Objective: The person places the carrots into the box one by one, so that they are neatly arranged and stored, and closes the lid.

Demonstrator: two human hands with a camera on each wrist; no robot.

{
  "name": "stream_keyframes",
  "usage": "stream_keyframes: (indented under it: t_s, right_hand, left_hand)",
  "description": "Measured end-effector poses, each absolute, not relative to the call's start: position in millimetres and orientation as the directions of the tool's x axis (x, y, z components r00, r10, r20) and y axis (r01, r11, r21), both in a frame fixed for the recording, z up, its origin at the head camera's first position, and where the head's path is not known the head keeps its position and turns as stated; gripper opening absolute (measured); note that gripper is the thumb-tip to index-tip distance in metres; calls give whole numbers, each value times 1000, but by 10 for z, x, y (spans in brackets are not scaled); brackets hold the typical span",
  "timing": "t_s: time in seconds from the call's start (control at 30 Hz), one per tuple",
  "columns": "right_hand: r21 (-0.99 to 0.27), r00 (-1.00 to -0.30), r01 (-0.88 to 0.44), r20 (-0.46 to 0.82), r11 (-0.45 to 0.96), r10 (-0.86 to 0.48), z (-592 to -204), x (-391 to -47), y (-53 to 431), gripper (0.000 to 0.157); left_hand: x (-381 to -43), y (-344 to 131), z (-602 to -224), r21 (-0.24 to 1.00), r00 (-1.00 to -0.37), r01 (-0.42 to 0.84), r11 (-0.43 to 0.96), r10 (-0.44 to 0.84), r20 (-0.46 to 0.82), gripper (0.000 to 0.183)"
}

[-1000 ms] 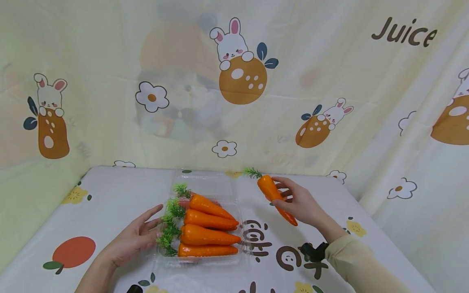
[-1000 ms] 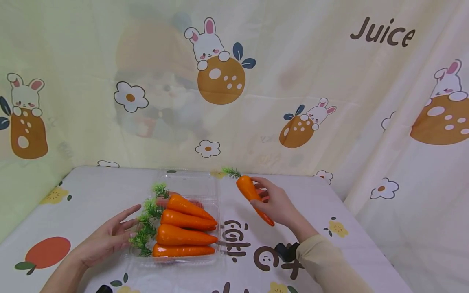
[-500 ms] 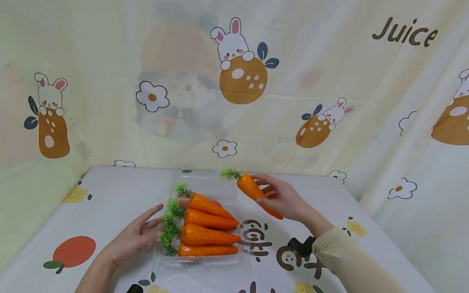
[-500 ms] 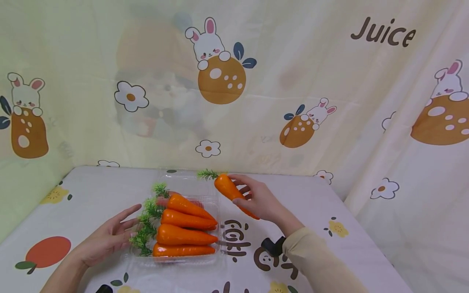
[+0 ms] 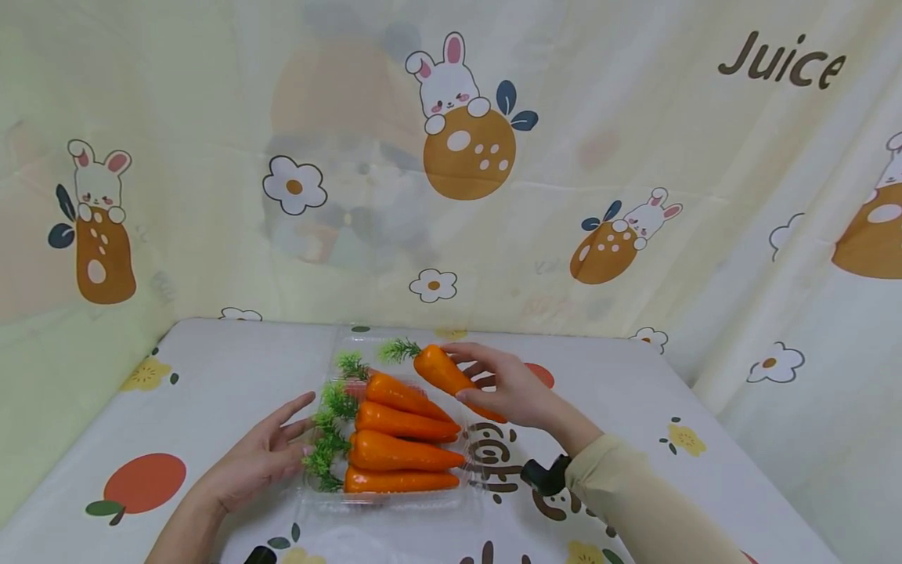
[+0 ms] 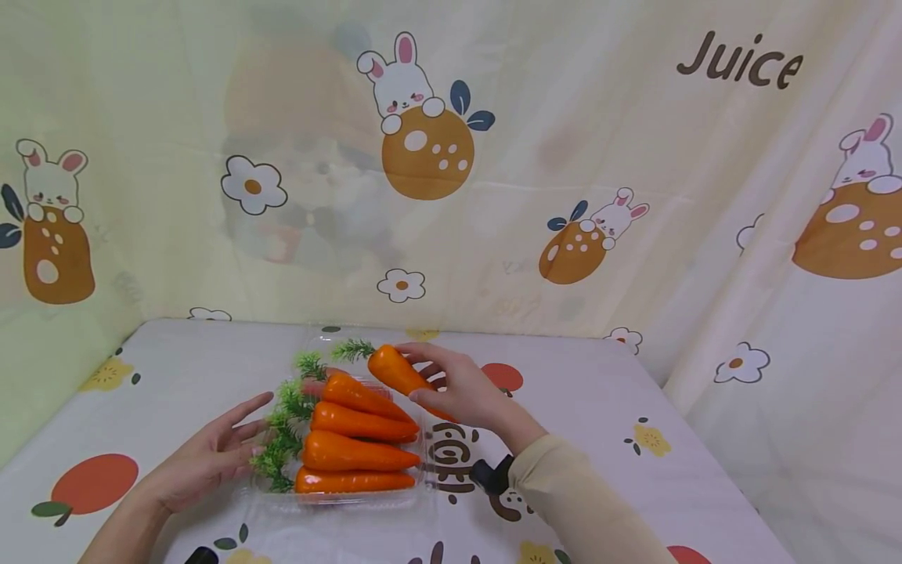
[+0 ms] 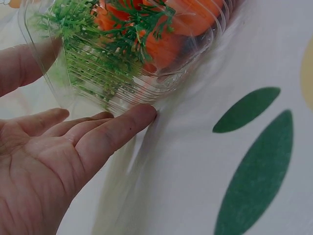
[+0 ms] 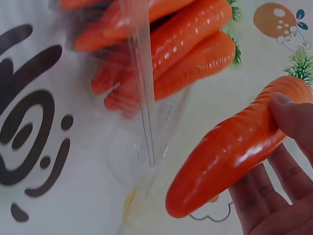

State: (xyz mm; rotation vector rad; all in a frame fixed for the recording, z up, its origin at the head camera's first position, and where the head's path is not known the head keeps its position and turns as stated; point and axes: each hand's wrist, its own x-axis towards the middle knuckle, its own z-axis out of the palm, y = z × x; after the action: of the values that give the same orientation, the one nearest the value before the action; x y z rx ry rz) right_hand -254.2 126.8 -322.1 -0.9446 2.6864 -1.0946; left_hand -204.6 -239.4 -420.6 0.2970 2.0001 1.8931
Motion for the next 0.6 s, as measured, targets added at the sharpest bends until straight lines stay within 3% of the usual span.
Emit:
stream_keyframes:
  t_s: [0.4, 0.6]
  right_hand:
    - [-705, -792, -473, 77, 529, -606, -3287, -2514, 1042, 61]
    - [-716, -752, -499, 78, 489, -654, -3317, -2494, 955, 60]
  left_hand:
    - [-2049, -2396, -4201, 994, -907, -95, 62, 405, -112, 90]
    - [-2060, -2404, -4207, 996, -904, -77, 53, 419, -92, 90]
